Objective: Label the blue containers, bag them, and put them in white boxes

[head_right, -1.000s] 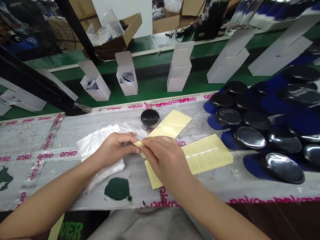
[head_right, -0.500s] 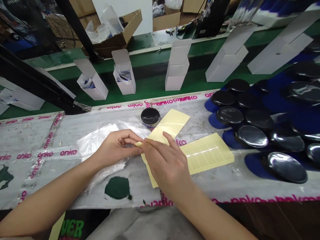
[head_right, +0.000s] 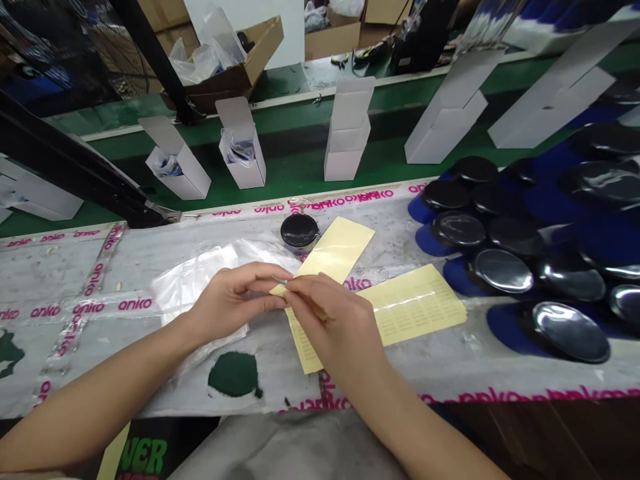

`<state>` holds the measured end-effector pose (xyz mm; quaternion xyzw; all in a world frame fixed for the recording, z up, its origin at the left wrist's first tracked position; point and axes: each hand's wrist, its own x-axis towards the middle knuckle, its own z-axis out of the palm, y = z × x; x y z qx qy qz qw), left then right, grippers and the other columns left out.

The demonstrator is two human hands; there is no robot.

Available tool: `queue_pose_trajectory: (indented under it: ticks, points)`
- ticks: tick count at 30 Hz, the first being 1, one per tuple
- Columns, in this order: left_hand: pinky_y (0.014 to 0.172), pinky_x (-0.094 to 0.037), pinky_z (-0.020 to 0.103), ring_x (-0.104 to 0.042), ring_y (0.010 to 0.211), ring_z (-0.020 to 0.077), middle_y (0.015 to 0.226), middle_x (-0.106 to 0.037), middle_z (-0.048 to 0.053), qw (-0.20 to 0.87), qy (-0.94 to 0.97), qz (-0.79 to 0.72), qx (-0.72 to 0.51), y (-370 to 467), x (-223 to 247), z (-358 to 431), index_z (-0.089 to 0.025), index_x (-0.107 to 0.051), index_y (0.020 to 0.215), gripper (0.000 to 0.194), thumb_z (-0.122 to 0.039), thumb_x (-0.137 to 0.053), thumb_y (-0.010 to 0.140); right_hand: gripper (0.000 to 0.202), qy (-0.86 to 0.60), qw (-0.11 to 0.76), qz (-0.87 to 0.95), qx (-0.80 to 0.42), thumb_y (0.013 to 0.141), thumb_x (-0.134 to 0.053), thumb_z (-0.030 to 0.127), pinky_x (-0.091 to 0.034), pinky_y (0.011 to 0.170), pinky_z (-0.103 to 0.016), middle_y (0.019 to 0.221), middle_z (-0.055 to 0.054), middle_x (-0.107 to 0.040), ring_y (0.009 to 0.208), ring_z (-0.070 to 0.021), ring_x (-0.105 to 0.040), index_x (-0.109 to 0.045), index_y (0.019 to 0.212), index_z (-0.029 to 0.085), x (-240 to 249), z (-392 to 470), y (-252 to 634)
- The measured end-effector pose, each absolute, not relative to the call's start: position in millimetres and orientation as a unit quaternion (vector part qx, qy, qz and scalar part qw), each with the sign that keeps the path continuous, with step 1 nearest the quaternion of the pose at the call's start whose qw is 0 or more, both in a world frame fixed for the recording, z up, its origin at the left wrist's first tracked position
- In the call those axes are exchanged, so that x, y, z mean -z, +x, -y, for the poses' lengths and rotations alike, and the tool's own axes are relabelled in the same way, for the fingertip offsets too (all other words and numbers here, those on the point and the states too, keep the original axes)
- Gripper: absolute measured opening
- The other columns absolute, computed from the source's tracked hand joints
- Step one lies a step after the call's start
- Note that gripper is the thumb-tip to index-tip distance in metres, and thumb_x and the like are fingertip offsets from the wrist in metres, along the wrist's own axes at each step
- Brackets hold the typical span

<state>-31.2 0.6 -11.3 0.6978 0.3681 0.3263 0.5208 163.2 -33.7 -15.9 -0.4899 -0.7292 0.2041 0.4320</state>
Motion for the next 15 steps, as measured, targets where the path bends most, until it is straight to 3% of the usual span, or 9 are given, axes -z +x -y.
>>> queue_pose_trajectory:
  ticks: [3,5,8,11,15]
  points:
    - [0.090,-0.059,0.024,-0.075,0.102,0.0160,0.114,-0.078,0.001,0.432,0.771,-0.336,-0.326,-31,10,0,-0.025,-0.071,0.115,0.024,-0.018,-0.066,0.092,0.010,-0.500,0.417,0.709,-0.270,0.090,-0.066,0.019,-0.062,0.061,-0.025,0.087,0.002,-0.079,0.074,-0.0173,-0.076,-0.073,0.093,0.025,10,33,166]
    - [0.088,-0.059,0.024,-0.076,0.100,0.0158,0.112,-0.079,0.001,0.435,0.770,-0.344,-0.315,-31,9,0,-0.025,-0.071,0.114,0.022,-0.020,-0.067,0.093,0.009,-0.496,0.425,0.710,-0.262,0.089,-0.067,0.019,-0.062,0.059,-0.025,0.083,0.002,-0.079,0.070,-0.0163,-0.075,-0.073,0.092,0.025,10,34,167]
    - [0.083,-0.061,0.025,-0.077,0.093,0.0169,0.101,-0.080,0.002,0.520,0.702,-0.373,-0.313,-30,8,1,-0.021,-0.068,0.107,0.019,-0.024,-0.073,0.089,0.012,-0.479,0.450,0.733,-0.176,0.091,-0.065,0.014,-0.065,0.078,-0.031,0.088,0.001,-0.080,0.072,-0.0150,-0.075,-0.070,0.095,0.024,18,39,165]
    - [0.079,-0.061,0.027,-0.077,0.089,0.0179,0.090,-0.080,0.002,0.608,0.628,-0.385,-0.296,-29,9,1,-0.019,-0.063,0.099,0.020,-0.023,-0.076,0.084,0.021,-0.440,0.462,0.767,-0.065,0.091,-0.062,0.006,-0.056,0.105,-0.046,0.096,-0.003,-0.081,0.084,-0.0174,-0.078,-0.068,0.103,0.023,27,43,162]
    - [0.078,-0.058,0.026,-0.076,0.084,0.0156,0.086,-0.079,0.001,0.684,0.558,-0.384,-0.272,-29,11,1,-0.018,-0.060,0.097,0.022,-0.021,-0.077,0.083,0.026,-0.412,0.460,0.786,-0.023,0.089,-0.063,0.002,-0.053,0.107,-0.050,0.099,-0.009,-0.081,0.090,-0.0192,-0.078,-0.067,0.107,0.021,33,45,162]
